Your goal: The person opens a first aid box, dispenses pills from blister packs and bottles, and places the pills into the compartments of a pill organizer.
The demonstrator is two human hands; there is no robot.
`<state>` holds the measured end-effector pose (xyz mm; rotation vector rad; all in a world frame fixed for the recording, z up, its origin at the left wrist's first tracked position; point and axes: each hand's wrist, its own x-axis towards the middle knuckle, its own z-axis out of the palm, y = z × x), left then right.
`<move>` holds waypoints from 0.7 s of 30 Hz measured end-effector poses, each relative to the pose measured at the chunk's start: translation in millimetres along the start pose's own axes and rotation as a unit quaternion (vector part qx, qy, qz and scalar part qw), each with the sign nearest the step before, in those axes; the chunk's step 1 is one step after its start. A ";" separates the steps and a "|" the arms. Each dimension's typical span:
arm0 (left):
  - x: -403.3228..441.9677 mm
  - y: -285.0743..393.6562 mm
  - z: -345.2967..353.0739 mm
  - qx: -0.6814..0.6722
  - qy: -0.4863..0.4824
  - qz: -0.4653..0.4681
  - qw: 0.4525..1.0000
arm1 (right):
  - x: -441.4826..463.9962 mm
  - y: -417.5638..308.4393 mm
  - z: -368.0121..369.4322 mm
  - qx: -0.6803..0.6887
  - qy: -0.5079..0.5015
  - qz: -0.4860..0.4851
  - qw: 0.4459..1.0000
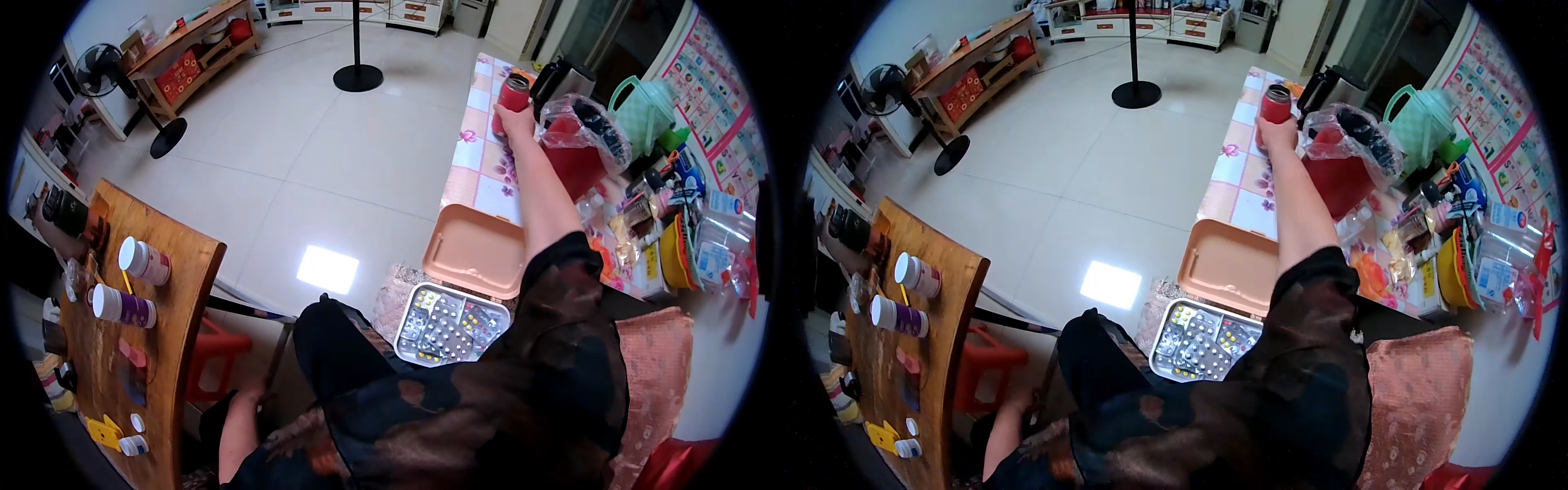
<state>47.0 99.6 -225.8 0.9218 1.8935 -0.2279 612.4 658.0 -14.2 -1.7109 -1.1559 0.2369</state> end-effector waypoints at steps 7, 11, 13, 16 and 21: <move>53.3 -40.1 17.4 -0.154 0.050 0.026 0.986 | -144.2 -88.8 -63.0 0.266 -0.242 -0.222 0.906; 19.3 -0.7 0.9 -0.122 0.039 0.021 0.992 | -247.8 -128.0 -124.5 0.209 -0.314 -0.345 0.859; 28.9 -7.5 7.2 -0.008 0.043 0.051 0.998 | -286.7 -150.6 -153.6 0.235 -0.352 -0.375 0.825; -36.1 40.9 -10.5 0.091 0.054 0.084 0.991 | -320.2 -173.0 -184.0 0.274 -0.440 -0.387 0.763; -21.8 15.5 -0.3 -0.204 0.062 0.039 0.976 | -345.9 -217.5 -221.3 0.331 -0.436 -0.490 0.678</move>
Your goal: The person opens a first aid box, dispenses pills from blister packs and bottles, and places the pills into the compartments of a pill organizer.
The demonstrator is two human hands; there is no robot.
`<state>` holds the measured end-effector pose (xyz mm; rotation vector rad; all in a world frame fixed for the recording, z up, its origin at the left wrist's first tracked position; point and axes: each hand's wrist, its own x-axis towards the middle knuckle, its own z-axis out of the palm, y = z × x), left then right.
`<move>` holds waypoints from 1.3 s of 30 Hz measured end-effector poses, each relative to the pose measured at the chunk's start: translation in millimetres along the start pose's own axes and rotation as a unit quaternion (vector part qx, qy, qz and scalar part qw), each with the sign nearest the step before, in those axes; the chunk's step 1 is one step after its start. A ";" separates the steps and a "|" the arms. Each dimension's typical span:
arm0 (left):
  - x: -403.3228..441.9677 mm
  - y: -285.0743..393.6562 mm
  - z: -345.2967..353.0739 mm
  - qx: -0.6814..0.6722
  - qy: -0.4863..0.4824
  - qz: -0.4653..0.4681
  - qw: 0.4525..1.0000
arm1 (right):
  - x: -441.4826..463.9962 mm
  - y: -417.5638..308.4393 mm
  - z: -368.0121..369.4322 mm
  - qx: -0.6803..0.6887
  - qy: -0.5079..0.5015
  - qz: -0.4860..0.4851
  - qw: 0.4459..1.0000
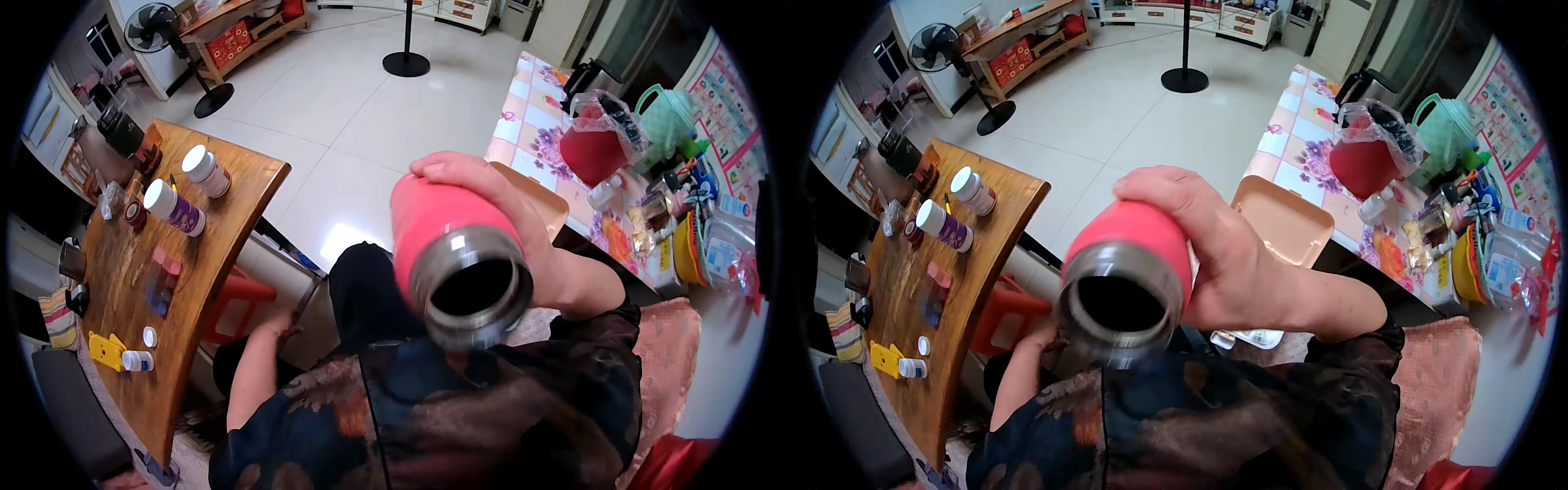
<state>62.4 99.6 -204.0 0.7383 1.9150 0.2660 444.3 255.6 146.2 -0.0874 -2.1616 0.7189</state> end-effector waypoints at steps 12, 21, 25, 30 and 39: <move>39.3 -32.6 -2.7 0.157 -0.004 0.056 0.986 | 36.9 -73.9 33.5 -0.066 0.044 -0.167 0.983; 26.0 -13.8 -8.9 0.216 -0.043 0.066 0.973 | 62.0 -108.1 37.2 -0.141 0.146 -0.222 0.954; 31.9 -19.6 -8.9 0.271 -0.024 0.124 0.954 | 80.9 -147.1 6.3 -0.214 -0.047 -0.192 0.957; 72.5 -37.9 -3.6 0.230 -0.020 0.095 0.968 | 82.4 -136.3 25.8 -0.157 0.113 -0.320 0.927; 44.4 -22.9 -11.1 0.147 -0.055 0.098 0.983 | 84.0 -156.7 32.0 -0.229 0.123 -0.283 0.923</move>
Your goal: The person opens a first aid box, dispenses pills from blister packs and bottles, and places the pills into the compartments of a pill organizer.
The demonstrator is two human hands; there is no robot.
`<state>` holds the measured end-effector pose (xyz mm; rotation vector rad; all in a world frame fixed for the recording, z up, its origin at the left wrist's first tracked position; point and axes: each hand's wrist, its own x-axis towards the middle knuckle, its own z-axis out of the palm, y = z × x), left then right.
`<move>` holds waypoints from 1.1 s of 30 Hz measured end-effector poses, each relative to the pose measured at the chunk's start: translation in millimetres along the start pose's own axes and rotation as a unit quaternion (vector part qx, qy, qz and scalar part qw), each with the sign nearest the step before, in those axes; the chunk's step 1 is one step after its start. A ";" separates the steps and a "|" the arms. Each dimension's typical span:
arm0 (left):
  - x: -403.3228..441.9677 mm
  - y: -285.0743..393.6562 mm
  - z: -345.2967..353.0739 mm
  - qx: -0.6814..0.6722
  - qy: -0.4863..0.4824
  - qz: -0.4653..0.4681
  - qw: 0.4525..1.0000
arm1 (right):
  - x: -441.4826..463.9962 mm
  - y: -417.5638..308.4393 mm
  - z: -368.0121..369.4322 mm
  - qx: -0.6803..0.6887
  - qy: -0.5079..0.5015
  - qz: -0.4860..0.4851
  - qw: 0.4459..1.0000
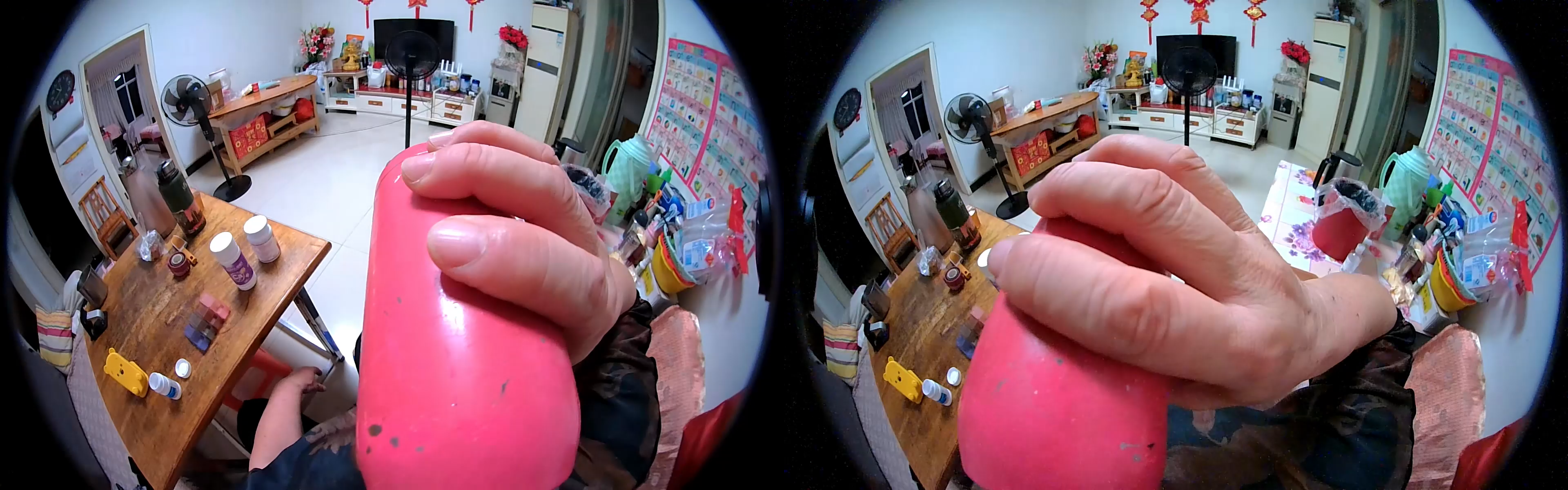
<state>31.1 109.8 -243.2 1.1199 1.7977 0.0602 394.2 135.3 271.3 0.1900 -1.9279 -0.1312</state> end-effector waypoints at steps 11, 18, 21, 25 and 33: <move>62.0 -38.0 13.5 -0.196 -0.032 -0.033 0.979 | 17.1 -13.5 -10.7 -0.035 -0.049 0.019 0.998; 35.1 -25.7 5.1 0.190 0.040 0.092 0.977 | 19.4 -20.3 -10.5 -0.023 -0.043 0.020 0.999; 7.6 -6.0 -2.4 0.231 0.041 0.089 0.968 | 20.6 -22.4 -12.0 -0.031 -0.057 0.018 0.998; 48.4 -34.4 6.1 -0.104 -0.057 -0.007 0.993 | 19.5 -20.3 -4.1 -0.046 -0.033 0.012 0.998; -20.2 9.1 -4.1 0.208 0.026 0.061 0.976 | 14.9 -5.0 9.9 0.007 0.033 -0.050 0.998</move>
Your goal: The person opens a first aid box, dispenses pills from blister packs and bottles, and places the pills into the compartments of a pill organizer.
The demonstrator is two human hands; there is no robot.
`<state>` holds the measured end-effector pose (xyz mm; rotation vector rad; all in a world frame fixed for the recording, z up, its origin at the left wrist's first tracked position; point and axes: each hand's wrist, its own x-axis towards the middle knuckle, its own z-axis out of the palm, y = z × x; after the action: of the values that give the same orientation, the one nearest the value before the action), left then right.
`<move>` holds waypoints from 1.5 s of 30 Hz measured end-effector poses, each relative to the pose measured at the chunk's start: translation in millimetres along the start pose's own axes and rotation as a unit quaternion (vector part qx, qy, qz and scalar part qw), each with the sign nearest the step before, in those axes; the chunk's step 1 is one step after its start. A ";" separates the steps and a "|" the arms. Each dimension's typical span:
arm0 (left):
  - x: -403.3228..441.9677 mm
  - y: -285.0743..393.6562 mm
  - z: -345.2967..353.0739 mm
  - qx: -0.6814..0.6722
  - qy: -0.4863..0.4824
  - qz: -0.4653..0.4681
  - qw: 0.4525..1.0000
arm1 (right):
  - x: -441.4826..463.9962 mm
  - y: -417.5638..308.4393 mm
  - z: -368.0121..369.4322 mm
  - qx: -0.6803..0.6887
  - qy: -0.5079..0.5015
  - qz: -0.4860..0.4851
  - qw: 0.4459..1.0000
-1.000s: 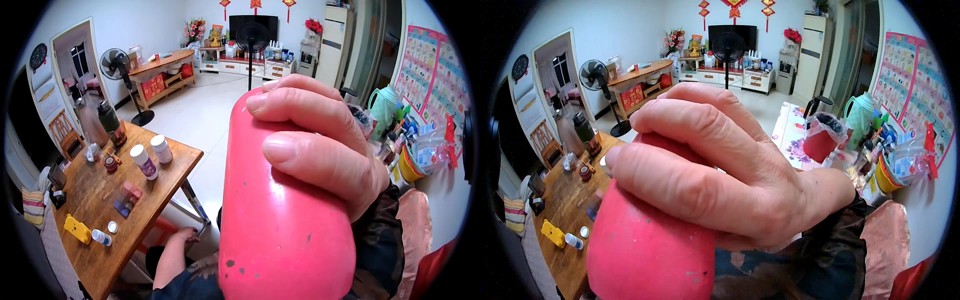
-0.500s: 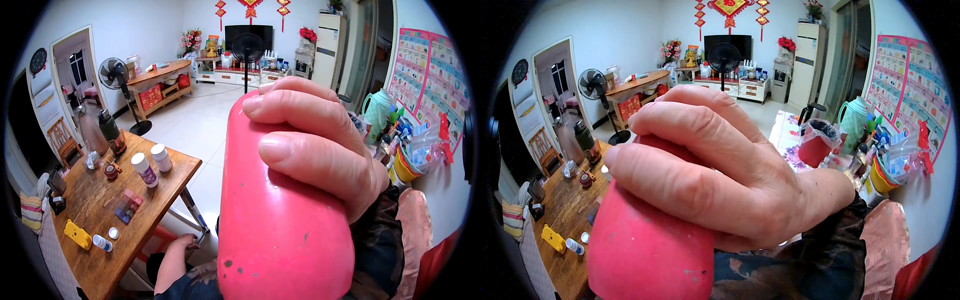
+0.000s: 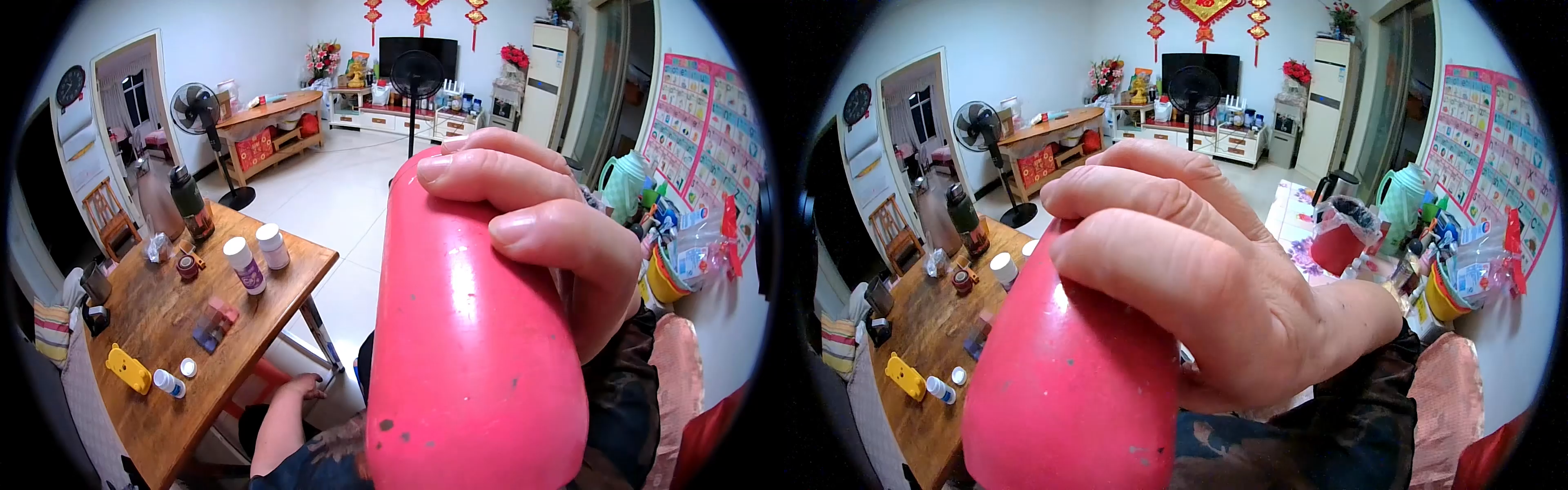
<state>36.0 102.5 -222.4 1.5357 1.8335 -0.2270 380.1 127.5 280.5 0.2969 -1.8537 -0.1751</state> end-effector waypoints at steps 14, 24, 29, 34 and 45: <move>0.2 -1.1 -3.9 -0.008 0.008 -0.001 1.000 | -3.1 -4.4 11.7 0.008 0.059 -0.022 0.998; 7.3 -6.2 0.5 -0.010 0.003 -0.007 1.000 | -0.5 -11.0 9.0 -0.011 0.036 -0.006 0.999; 31.6 -14.8 15.1 -0.448 -0.050 -0.124 0.884 | -2.5 -19.3 2.3 0.001 0.000 0.027 1.000; 24.2 -21.9 11.5 -0.010 0.009 0.015 1.000 | -4.0 -21.3 3.5 -0.010 -0.005 0.046 0.999; 43.8 -31.4 22.7 -0.268 -0.047 -0.041 0.961 | -10.1 -11.8 12.9 -0.015 0.063 0.024 0.998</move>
<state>15.4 115.7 -275.6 1.0537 1.7027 0.1495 371.9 118.7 264.2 0.2360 -1.7298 -0.1481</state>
